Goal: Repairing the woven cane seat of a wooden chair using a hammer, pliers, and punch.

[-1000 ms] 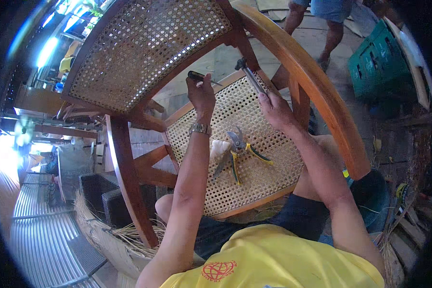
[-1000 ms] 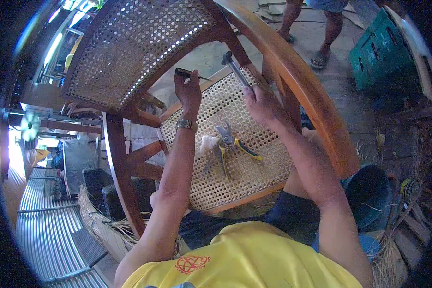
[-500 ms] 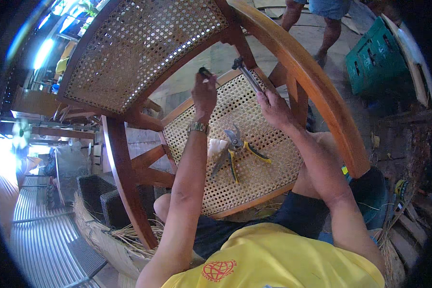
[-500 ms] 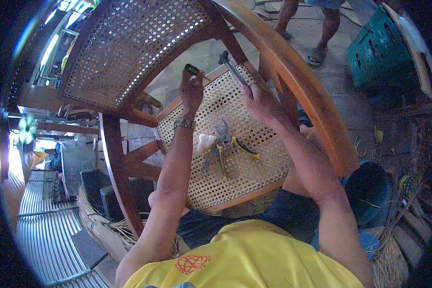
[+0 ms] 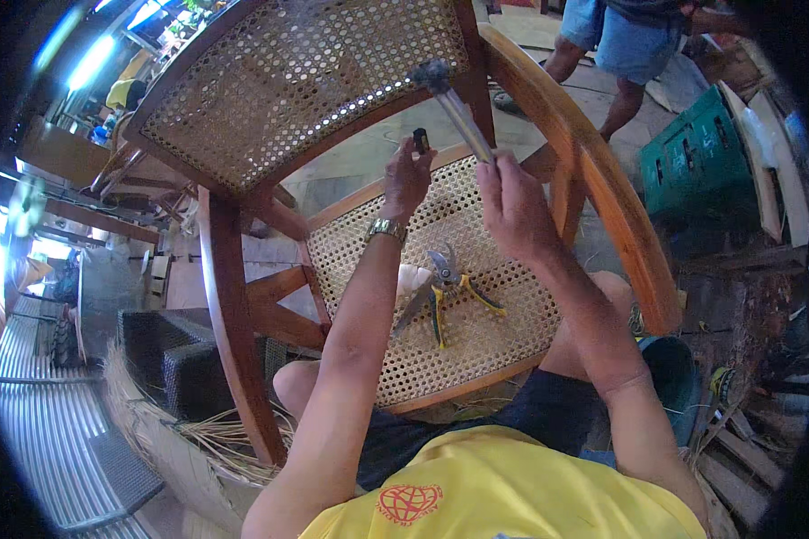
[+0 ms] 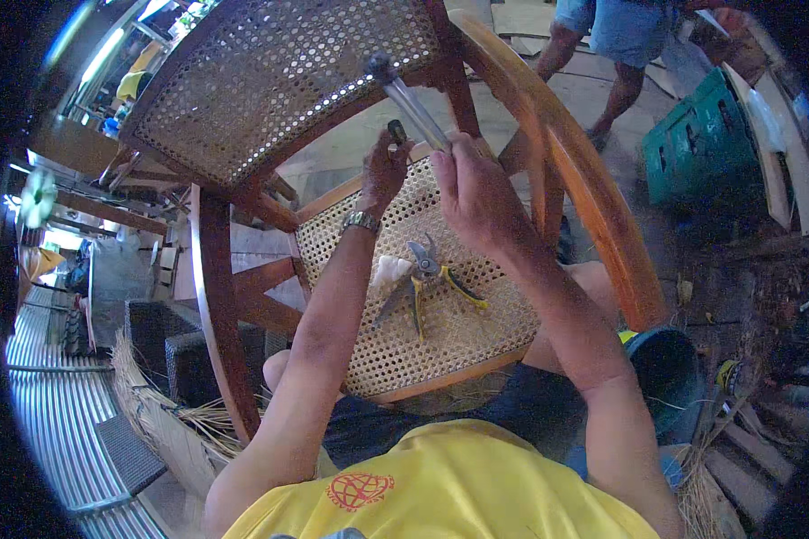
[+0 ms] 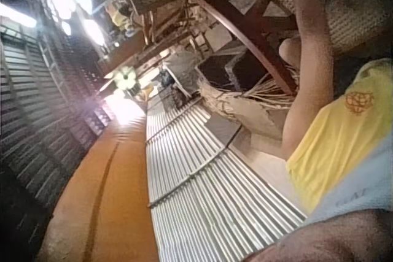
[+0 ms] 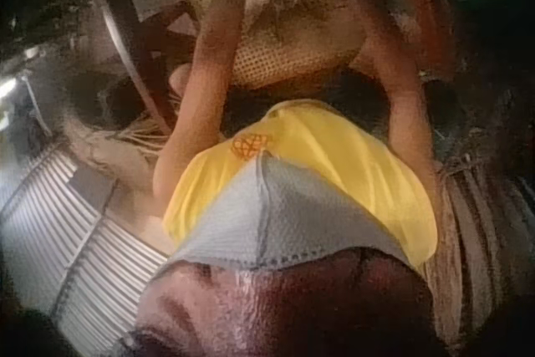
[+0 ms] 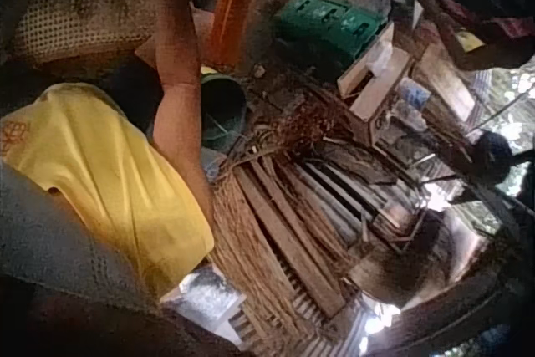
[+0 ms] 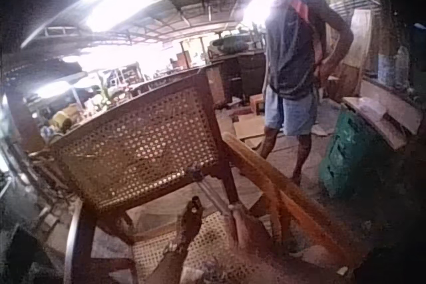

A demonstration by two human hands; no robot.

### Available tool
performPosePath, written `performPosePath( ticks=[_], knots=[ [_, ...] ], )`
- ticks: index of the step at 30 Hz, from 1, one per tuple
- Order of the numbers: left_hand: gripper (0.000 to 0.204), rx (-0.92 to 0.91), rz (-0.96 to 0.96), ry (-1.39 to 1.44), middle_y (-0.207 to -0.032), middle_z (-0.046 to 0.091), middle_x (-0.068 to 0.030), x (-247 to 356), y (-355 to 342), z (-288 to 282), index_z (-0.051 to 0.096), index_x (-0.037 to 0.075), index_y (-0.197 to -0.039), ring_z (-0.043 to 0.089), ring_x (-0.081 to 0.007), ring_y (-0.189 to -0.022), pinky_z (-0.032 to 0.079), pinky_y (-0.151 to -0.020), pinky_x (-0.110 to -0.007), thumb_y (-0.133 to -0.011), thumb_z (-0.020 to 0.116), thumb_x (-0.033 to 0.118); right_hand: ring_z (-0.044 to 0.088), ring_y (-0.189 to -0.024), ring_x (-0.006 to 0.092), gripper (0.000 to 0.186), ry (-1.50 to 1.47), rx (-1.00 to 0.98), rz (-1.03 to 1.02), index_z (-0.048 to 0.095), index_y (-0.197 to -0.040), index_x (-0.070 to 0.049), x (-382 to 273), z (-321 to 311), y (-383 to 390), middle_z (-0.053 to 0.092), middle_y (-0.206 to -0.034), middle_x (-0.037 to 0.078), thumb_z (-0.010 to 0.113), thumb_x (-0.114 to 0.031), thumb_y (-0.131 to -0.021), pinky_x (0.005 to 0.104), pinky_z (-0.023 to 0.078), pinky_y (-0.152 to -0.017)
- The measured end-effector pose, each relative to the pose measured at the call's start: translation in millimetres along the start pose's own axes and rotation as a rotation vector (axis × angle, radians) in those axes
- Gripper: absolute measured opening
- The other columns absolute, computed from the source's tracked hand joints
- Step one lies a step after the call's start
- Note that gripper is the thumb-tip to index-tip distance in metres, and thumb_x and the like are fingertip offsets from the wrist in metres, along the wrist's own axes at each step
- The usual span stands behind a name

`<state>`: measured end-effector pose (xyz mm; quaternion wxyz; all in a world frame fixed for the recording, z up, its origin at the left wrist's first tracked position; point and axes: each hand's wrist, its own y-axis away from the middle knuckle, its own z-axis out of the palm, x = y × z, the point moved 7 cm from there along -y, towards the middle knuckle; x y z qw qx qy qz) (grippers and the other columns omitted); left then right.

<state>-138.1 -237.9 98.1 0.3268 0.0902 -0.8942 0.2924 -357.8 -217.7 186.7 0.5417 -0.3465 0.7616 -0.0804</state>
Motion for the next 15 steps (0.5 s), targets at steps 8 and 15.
performPosePath(
  ticks=[8, 15],
  knots=[
    [0.027, 0.005, -0.042, 0.105, -0.096, 0.069, -0.0203, -23, 5, 9, 0.058, 0.003, -0.106, 0.068, -0.0393, -0.085, 0.052, -0.071, -0.046, -0.089, 0.070, 0.020, 0.063, -0.078, 0.0460, 0.031, 0.271, -0.228, 0.169, 0.052, -0.099, 0.003, 14, 11, -11, 0.060, -0.083, 0.029, 0.048, -0.027, -0.102, 0.0526, 0.047, -0.065],
    [0.027, -0.014, -0.044, 0.138, -0.091, 0.067, -0.0192, -29, 4, 14, 0.057, 0.003, -0.106, 0.067, -0.0377, -0.084, 0.052, -0.070, -0.043, -0.089, 0.071, 0.019, 0.064, -0.077, 0.0489, 0.034, 0.407, -0.316, 0.167, 0.051, -0.106, -0.002, 46, 33, -11, 0.063, -0.077, 0.028, 0.043, -0.035, -0.103, 0.0551, 0.048, -0.063]
  ],
)
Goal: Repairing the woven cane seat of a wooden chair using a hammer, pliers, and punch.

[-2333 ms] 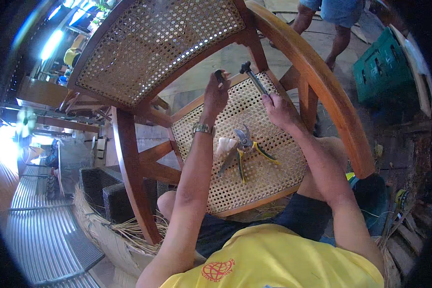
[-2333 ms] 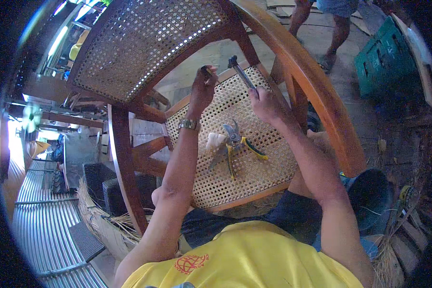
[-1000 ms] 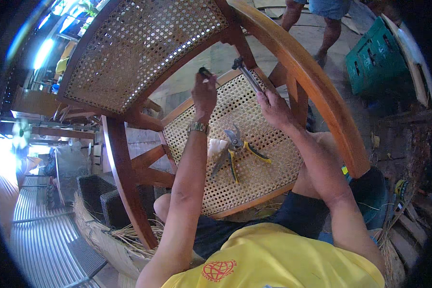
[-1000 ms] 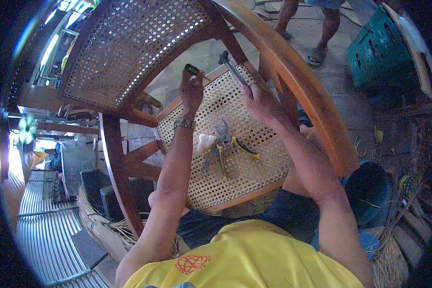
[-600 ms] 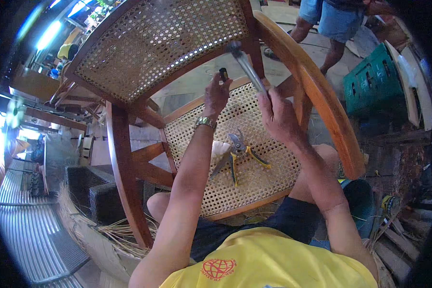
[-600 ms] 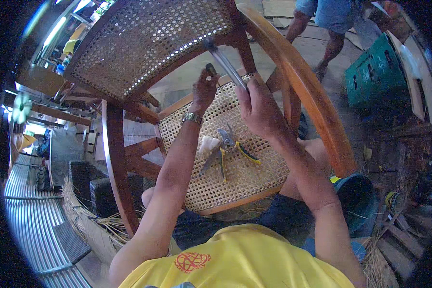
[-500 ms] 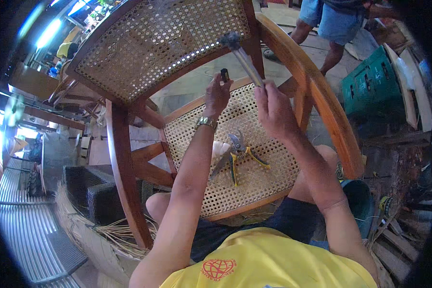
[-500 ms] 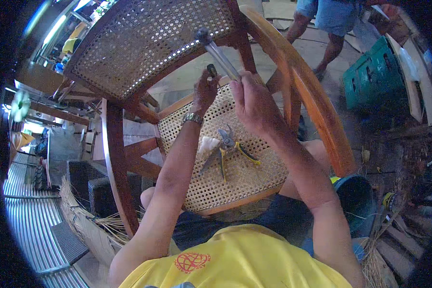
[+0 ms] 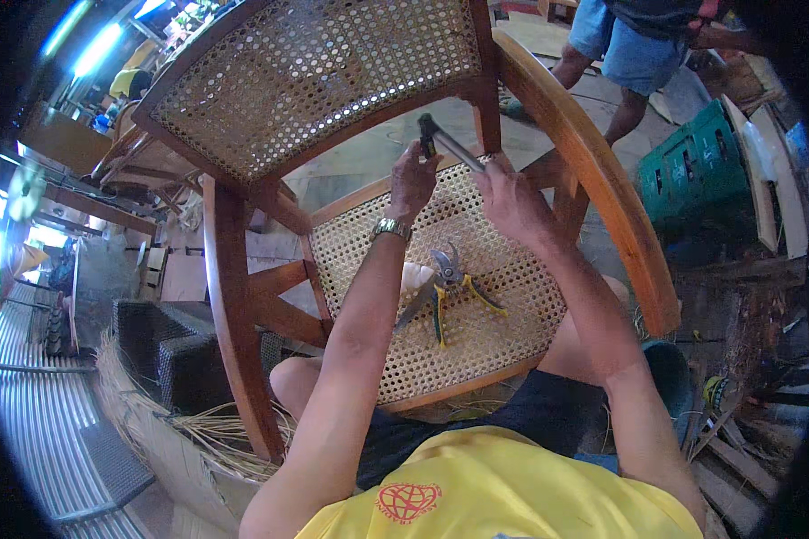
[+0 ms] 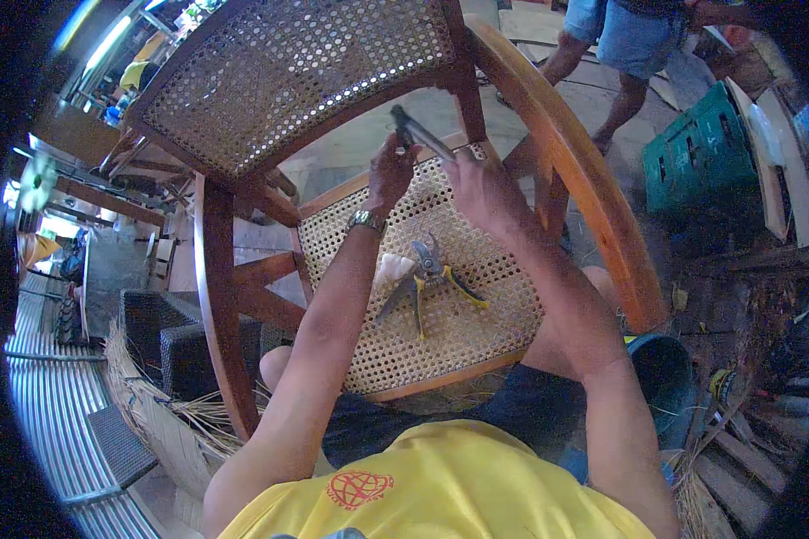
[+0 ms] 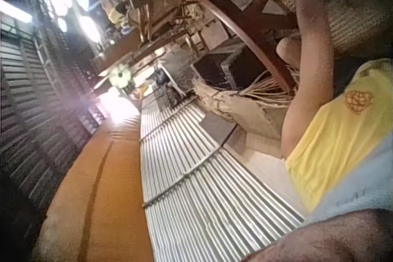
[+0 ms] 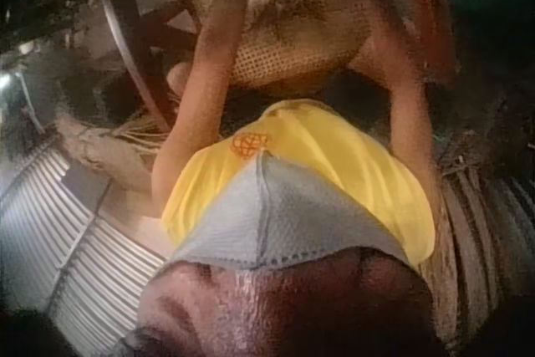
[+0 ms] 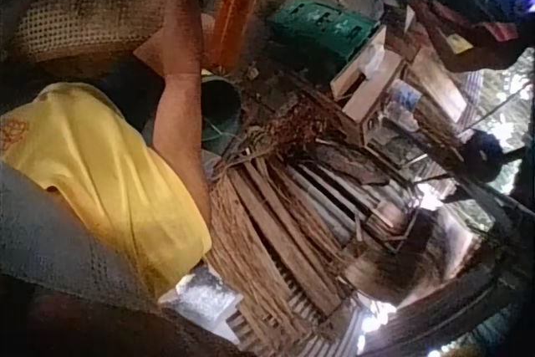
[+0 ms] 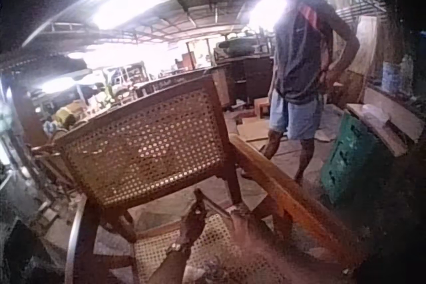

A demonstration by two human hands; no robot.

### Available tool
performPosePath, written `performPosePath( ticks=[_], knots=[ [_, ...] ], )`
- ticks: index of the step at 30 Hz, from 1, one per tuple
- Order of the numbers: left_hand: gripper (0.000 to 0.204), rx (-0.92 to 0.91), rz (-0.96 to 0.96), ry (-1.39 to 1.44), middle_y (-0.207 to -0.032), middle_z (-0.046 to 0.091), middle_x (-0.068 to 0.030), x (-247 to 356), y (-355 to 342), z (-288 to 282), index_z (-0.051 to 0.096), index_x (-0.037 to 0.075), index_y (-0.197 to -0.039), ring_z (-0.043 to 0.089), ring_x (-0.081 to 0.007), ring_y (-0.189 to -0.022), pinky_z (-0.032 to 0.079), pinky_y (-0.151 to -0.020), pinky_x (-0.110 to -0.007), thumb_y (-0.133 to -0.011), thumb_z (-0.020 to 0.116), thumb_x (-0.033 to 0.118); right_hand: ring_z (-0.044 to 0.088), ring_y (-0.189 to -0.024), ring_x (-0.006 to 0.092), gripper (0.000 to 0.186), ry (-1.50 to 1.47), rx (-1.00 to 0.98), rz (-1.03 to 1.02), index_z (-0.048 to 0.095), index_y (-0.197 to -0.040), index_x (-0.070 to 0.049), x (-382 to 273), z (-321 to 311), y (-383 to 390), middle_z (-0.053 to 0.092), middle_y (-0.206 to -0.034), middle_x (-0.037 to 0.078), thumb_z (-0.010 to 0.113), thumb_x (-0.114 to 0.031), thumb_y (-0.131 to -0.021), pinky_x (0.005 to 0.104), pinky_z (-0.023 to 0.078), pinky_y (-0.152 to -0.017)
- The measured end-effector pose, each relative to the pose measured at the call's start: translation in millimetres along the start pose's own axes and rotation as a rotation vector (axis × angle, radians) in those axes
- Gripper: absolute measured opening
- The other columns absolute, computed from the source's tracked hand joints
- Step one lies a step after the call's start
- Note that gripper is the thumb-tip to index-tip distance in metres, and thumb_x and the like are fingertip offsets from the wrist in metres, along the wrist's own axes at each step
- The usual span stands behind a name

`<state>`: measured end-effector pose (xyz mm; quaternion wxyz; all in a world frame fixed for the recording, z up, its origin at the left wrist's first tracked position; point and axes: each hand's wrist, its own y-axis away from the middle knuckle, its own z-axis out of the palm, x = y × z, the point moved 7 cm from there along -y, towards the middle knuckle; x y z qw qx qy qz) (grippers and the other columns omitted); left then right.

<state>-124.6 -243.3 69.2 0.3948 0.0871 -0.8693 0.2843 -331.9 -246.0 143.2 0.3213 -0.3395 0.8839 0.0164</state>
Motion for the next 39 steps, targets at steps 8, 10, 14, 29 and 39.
performPosePath(
  ticks=[8, 10, 14, 29, 39],
  knots=[
    [0.022, -0.209, 0.031, 0.141, -0.099, 0.069, -0.0114, -9, -16, 5, 0.058, 0.004, -0.110, 0.067, -0.0224, -0.087, 0.053, -0.074, -0.037, -0.094, 0.067, 0.017, 0.064, -0.088, 0.0476, 0.042, -0.176, -0.003, 0.170, 0.053, -0.115, -0.003, 87, 43, 32, 0.064, -0.086, 0.028, 0.043, -0.042, -0.102, 0.0542, 0.048, -0.073],
    [0.021, -0.392, 0.027, 0.299, -0.105, 0.071, -0.0084, -10, -25, 4, 0.059, 0.005, -0.113, 0.066, -0.0152, -0.090, 0.053, -0.079, -0.033, -0.097, 0.064, 0.018, 0.064, -0.087, 0.0464, 0.042, -0.182, 0.000, 0.202, 0.054, -0.113, -0.003, 98, 52, 36, 0.064, -0.085, 0.027, 0.043, -0.042, -0.102, 0.0528, 0.048, -0.072],
    [0.015, -0.562, 0.063, 0.174, -0.103, 0.070, -0.0062, 1, -26, 5, 0.059, 0.006, -0.108, 0.066, -0.0173, -0.096, 0.052, -0.087, -0.034, -0.098, 0.061, 0.017, 0.064, -0.077, 0.0397, 0.044, -0.228, -0.099, 0.228, 0.058, -0.102, 0.000, 94, 62, 27, 0.063, -0.080, 0.023, 0.045, -0.042, -0.102, 0.0487, 0.046, -0.068],
    [0.016, -0.185, -0.137, 0.010, -0.098, 0.065, -0.0020, -6, -6, 15, 0.058, 0.007, -0.110, 0.056, -0.0070, -0.085, 0.048, -0.073, -0.027, -0.096, 0.065, 0.012, 0.062, -0.072, 0.0305, 0.046, -0.443, -0.020, 0.394, 0.060, -0.092, 0.001, 102, 67, 23, 0.060, -0.074, 0.016, 0.044, -0.041, -0.102, 0.0435, 0.046, -0.067],
    [0.027, -0.031, 0.091, -0.236, -0.083, 0.069, -0.0172, 22, -6, 2, 0.055, 0.002, -0.099, 0.069, -0.0354, -0.074, 0.053, -0.063, -0.044, -0.090, 0.070, 0.023, 0.061, -0.073, 0.0304, 0.049, -0.352, -0.043, 0.370, 0.058, -0.093, 0.002, 96, 55, 28, 0.059, -0.075, 0.018, 0.043, -0.045, -0.101, 0.0444, 0.046, -0.069]
  ],
)
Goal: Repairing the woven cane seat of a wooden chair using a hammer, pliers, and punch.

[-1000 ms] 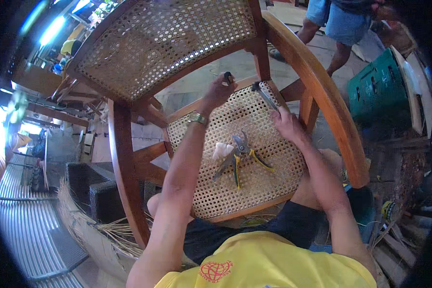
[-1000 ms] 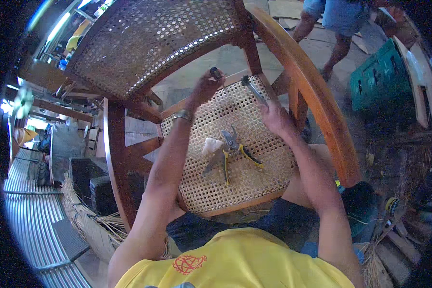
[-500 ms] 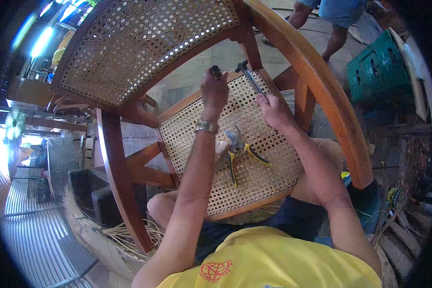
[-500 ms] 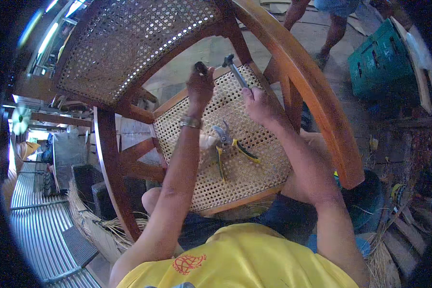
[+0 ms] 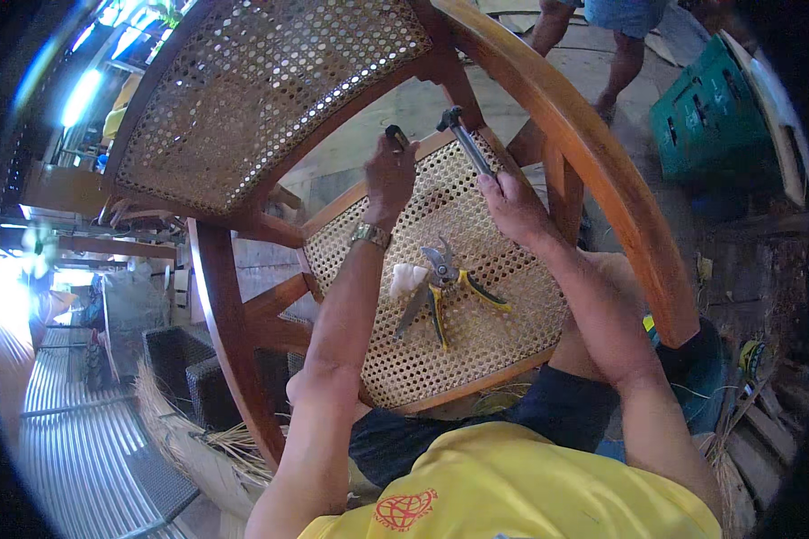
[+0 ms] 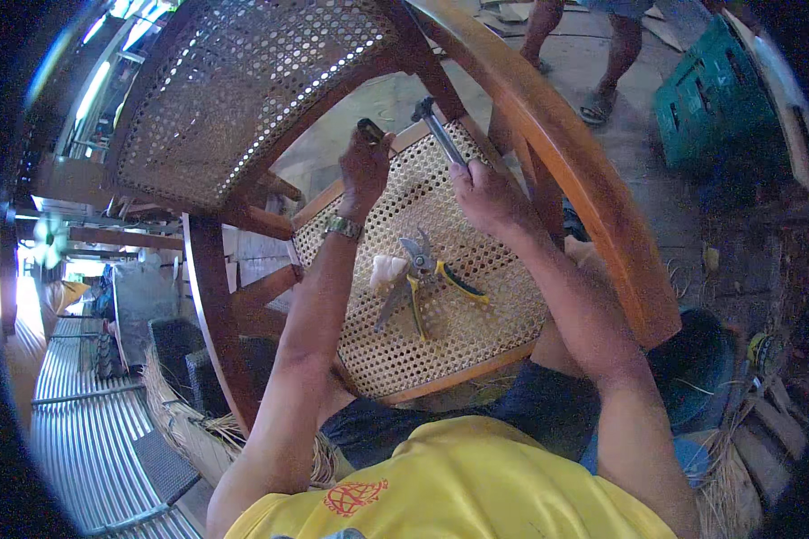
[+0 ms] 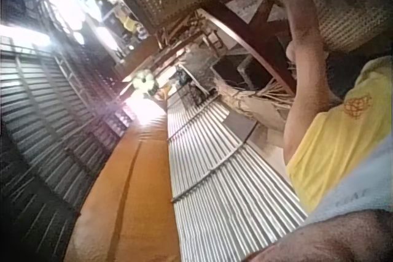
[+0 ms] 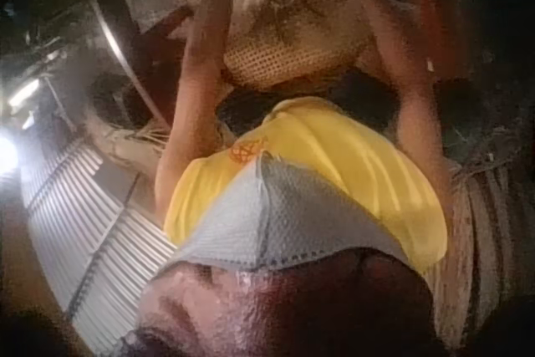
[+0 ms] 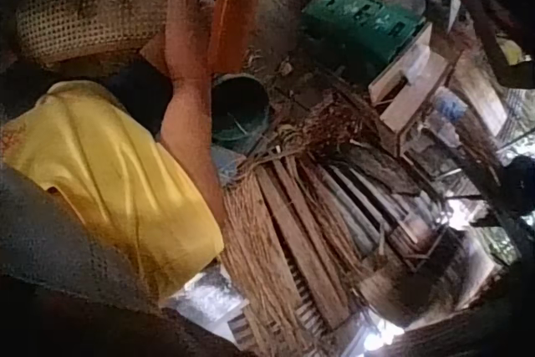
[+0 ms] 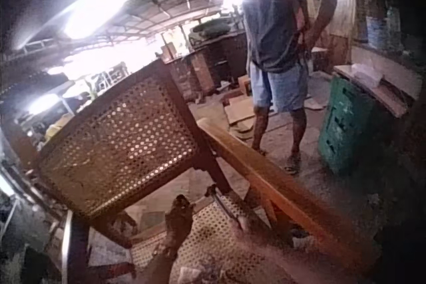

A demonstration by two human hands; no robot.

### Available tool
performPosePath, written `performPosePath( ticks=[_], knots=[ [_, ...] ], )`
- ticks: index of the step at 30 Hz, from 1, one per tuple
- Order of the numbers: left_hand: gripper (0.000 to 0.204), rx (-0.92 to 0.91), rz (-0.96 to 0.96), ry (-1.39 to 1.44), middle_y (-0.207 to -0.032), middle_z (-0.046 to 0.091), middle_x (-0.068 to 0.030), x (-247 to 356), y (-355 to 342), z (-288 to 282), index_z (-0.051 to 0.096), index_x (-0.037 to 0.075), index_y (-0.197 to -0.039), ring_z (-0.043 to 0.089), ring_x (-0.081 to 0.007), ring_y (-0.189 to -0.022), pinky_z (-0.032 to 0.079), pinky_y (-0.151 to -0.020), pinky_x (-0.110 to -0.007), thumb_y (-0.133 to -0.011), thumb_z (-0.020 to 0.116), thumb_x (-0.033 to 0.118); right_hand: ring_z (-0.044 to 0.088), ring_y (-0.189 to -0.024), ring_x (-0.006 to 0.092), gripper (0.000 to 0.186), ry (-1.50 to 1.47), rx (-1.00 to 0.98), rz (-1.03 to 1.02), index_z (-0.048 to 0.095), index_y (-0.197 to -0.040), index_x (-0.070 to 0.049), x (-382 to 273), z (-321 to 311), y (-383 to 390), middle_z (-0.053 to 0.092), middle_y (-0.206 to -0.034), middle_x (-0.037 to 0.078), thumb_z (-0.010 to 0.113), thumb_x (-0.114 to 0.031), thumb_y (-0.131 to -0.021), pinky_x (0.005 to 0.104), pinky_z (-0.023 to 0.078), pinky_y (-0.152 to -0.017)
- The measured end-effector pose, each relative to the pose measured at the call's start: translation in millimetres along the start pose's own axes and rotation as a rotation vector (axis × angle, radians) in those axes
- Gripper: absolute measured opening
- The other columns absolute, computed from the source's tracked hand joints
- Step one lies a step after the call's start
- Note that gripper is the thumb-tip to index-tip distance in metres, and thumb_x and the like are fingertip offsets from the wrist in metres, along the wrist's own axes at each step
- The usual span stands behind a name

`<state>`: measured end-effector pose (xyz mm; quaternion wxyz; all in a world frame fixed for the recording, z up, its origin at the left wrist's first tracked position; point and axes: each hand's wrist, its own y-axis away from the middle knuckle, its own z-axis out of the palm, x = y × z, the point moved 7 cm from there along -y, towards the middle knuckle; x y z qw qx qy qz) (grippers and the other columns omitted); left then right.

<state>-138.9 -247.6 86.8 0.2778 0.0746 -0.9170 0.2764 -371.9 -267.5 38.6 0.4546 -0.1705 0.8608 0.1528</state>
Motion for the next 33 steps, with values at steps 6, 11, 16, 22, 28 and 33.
performPosePath(
  ticks=[6, 11, 16, 22, 28, 33],
  knots=[
    [0.035, 0.153, -0.049, -0.124, -0.076, 0.066, -0.0179, 11, -3, -11, 0.055, 0.003, -0.090, 0.067, -0.0358, -0.068, 0.052, -0.059, -0.045, -0.085, 0.076, 0.030, 0.064, -0.086, 0.0456, 0.052, -0.056, -0.014, -0.015, 0.059, -0.098, 0.000, -2, -2, 1, 0.065, -0.087, 0.026, 0.039, -0.048, -0.101, 0.0541, 0.048, -0.077],
    [0.035, 0.000, -0.043, -0.237, -0.078, 0.067, -0.0157, 3, -8, -8, 0.057, 0.003, -0.092, 0.069, -0.0294, -0.069, 0.053, -0.061, -0.040, -0.084, 0.077, 0.029, 0.064, -0.086, 0.0450, 0.052, -0.076, -0.022, -0.001, 0.058, -0.098, -0.001, -4, -6, 5, 0.064, -0.087, 0.026, 0.038, -0.049, -0.102, 0.0538, 0.048, -0.076],
    [0.023, -0.218, -0.043, 0.236, -0.093, 0.072, -0.0118, 13, 4, -1, 0.061, 0.005, -0.107, 0.070, -0.0179, -0.087, 0.055, -0.074, -0.033, -0.090, 0.071, 0.018, 0.064, -0.086, 0.0444, 0.051, -0.109, -0.007, -0.058, 0.057, -0.100, -0.002, -8, -10, 10, 0.063, -0.086, 0.026, 0.038, -0.049, -0.102, 0.0538, 0.048, -0.076],
    [0.018, -0.012, -0.103, 0.245, -0.100, 0.070, -0.0064, 8, -4, -19, 0.058, 0.004, -0.111, 0.067, -0.0140, -0.089, 0.055, -0.081, -0.032, -0.094, 0.064, 0.007, 0.064, -0.085, 0.0436, 0.050, -0.087, -0.026, -0.021, 0.056, -0.103, -0.003, -9, -14, 12, 0.063, -0.085, 0.025, 0.037, -0.049, -0.102, 0.0528, 0.049, -0.076],
    [0.020, 0.009, -0.247, 0.597, -0.098, 0.068, -0.0061, -19, -3, 3, 0.057, 0.005, -0.110, 0.066, -0.0139, -0.092, 0.055, -0.080, -0.032, -0.094, 0.067, 0.008, 0.059, -0.071, 0.0264, 0.046, -0.094, -0.028, 0.012, 0.056, -0.097, -0.001, -9, -15, 13, 0.055, -0.075, 0.015, 0.043, -0.045, -0.103, 0.0431, 0.046, -0.068],
    [0.021, 0.016, -0.150, 0.567, -0.097, 0.068, -0.0063, -16, -7, 1, 0.056, 0.002, -0.110, 0.065, -0.0133, -0.090, 0.054, -0.080, -0.031, -0.094, 0.067, 0.010, 0.059, -0.071, 0.0260, 0.047, -0.092, -0.024, 0.009, 0.055, -0.096, -0.001, -10, -15, 12, 0.055, -0.074, 0.016, 0.043, -0.046, -0.103, 0.0428, 0.046, -0.067]
  ],
)
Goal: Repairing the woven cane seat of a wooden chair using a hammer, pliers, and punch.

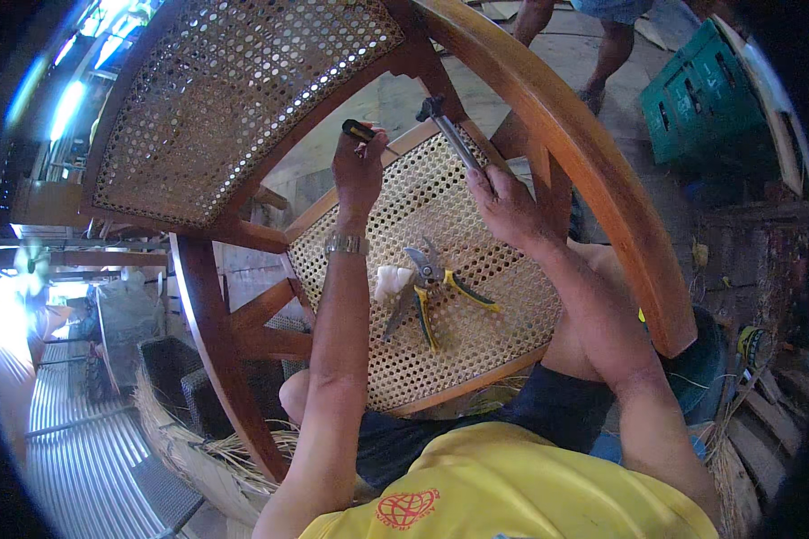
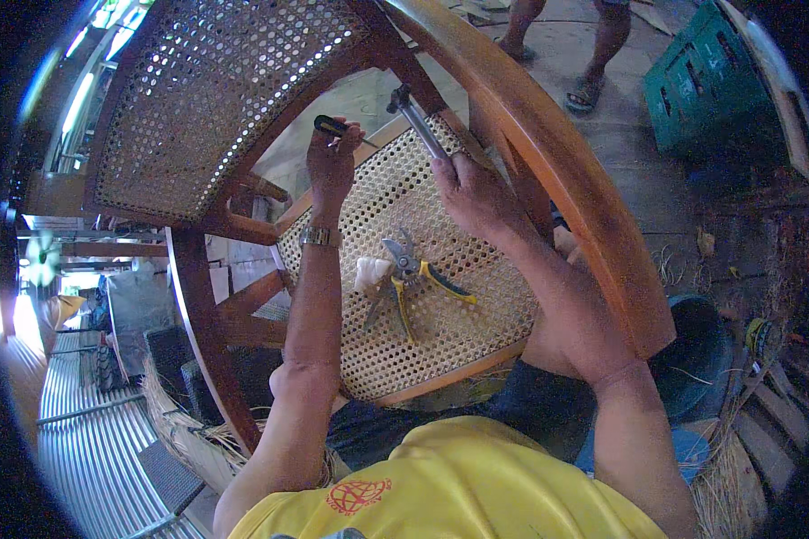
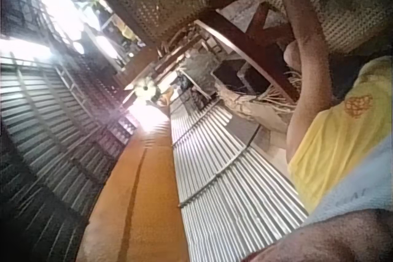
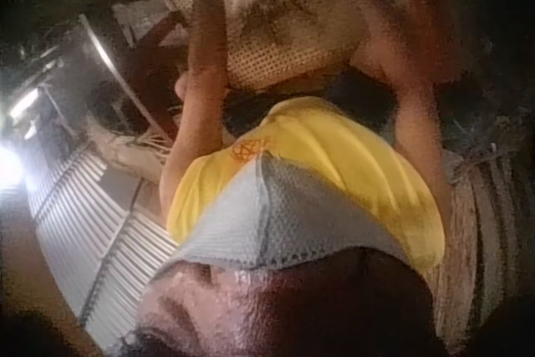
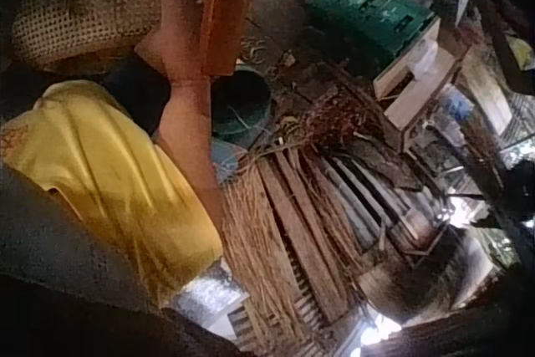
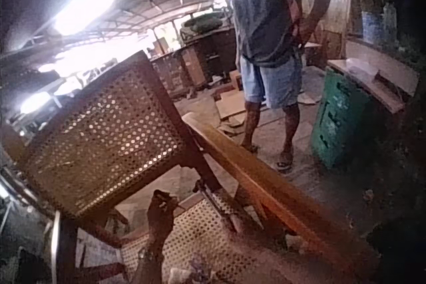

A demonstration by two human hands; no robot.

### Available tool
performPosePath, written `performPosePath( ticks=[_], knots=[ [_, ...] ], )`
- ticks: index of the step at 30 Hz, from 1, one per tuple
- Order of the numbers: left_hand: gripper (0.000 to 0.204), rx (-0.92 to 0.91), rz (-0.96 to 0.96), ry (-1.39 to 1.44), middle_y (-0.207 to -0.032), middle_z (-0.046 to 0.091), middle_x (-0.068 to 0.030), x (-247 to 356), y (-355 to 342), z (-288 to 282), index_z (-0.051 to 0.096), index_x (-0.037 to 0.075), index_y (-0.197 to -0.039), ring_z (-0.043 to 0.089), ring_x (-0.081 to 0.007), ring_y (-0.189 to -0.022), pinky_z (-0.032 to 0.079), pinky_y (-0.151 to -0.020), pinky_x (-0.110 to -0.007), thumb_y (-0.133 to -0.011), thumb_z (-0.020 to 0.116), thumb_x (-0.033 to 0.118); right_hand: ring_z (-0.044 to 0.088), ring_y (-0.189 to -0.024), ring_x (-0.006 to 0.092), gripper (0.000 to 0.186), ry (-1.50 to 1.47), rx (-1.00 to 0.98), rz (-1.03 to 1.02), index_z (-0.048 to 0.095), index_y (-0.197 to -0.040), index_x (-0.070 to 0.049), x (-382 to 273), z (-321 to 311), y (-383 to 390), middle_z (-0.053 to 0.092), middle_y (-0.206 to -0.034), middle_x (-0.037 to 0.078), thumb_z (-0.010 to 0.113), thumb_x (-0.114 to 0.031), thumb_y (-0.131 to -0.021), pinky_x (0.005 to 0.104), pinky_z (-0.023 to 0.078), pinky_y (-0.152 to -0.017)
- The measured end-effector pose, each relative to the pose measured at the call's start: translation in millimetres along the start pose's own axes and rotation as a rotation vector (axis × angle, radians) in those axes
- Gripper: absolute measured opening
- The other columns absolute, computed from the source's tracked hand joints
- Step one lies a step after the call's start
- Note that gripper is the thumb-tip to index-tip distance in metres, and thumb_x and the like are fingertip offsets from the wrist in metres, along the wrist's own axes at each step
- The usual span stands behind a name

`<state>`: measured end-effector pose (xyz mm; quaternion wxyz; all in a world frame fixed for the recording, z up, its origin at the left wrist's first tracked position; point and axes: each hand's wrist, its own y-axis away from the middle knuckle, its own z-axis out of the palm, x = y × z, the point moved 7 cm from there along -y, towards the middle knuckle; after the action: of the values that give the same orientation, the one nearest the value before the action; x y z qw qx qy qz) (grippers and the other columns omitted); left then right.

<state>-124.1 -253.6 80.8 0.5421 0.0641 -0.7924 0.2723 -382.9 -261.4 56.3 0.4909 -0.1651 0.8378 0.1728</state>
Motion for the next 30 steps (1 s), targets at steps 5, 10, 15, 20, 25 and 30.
performPosePath(
  ticks=[5, 10, 15, 20, 25, 30],
  knots=[
    [0.021, 0.021, -0.048, -0.025, -0.097, 0.068, -0.0064, 5, -2, 1, 0.056, 0.002, -0.109, 0.065, -0.0128, -0.089, 0.054, -0.079, -0.030, -0.094, 0.067, 0.011, 0.065, -0.084, 0.0405, 0.054, 0.050, -0.054, 0.036, 0.056, -0.101, -0.002, -1, 1, 2, 0.063, -0.086, 0.024, 0.035, -0.051, -0.103, 0.0510, 0.048, -0.077],
    [0.019, 0.005, -0.046, -0.031, -0.096, 0.070, -0.0069, -2, -2, 6, 0.057, 0.003, -0.109, 0.066, -0.0123, -0.088, 0.054, -0.077, -0.029, -0.094, 0.066, 0.010, 0.058, -0.071, 0.0293, 0.047, 0.021, -0.007, -0.004, 0.055, -0.095, -0.001, -3, 0, 1, 0.055, -0.076, 0.017, 0.043, -0.045, -0.103, 0.0437, 0.045, -0.067],
    [0.018, -0.036, 0.101, -0.054, -0.094, 0.071, -0.0076, -6, -3, 9, 0.057, 0.005, -0.109, 0.068, -0.0138, -0.087, 0.055, -0.075, -0.030, -0.094, 0.065, 0.009, 0.064, -0.086, 0.0435, 0.051, 0.046, -0.022, -0.012, 0.055, -0.102, -0.001, 10, 7, -2, 0.063, -0.086, 0.026, 0.036, -0.049, -0.103, 0.0517, 0.048, -0.076],
    [0.017, -0.071, 0.116, -0.102, -0.094, 0.071, -0.0086, -12, 0, 9, 0.057, 0.005, -0.109, 0.068, -0.0161, -0.085, 0.054, -0.073, -0.032, -0.095, 0.064, 0.011, 0.059, -0.068, 0.0298, 0.040, 0.042, 0.018, -0.104, 0.054, -0.098, -0.002, 0, 10, 1, 0.055, -0.075, 0.017, 0.041, -0.040, -0.105, 0.0447, 0.045, -0.065],
    [0.022, -0.024, 0.087, -0.114, -0.093, 0.071, -0.0092, -7, 2, 8, 0.058, 0.006, -0.110, 0.069, -0.0188, -0.078, 0.054, -0.069, -0.034, -0.094, 0.067, 0.017, 0.063, -0.077, 0.0439, 0.041, 0.147, 0.023, -0.183, 0.053, -0.101, 0.000, -54, 0, 21, 0.060, -0.078, 0.026, 0.039, -0.038, -0.104, 0.0531, 0.046, -0.068],
    [0.020, -0.028, 0.103, -0.108, -0.091, 0.071, -0.0112, 8, 7, 5, 0.059, 0.004, -0.104, 0.070, -0.0225, -0.075, 0.053, -0.067, -0.037, -0.092, 0.069, 0.017, 0.064, -0.075, 0.0437, 0.032, 0.004, 0.242, -0.533, 0.051, -0.102, 0.001, -124, -19, 46, 0.060, -0.077, 0.026, 0.044, -0.030, -0.104, 0.0512, 0.047, -0.063]
  ],
)
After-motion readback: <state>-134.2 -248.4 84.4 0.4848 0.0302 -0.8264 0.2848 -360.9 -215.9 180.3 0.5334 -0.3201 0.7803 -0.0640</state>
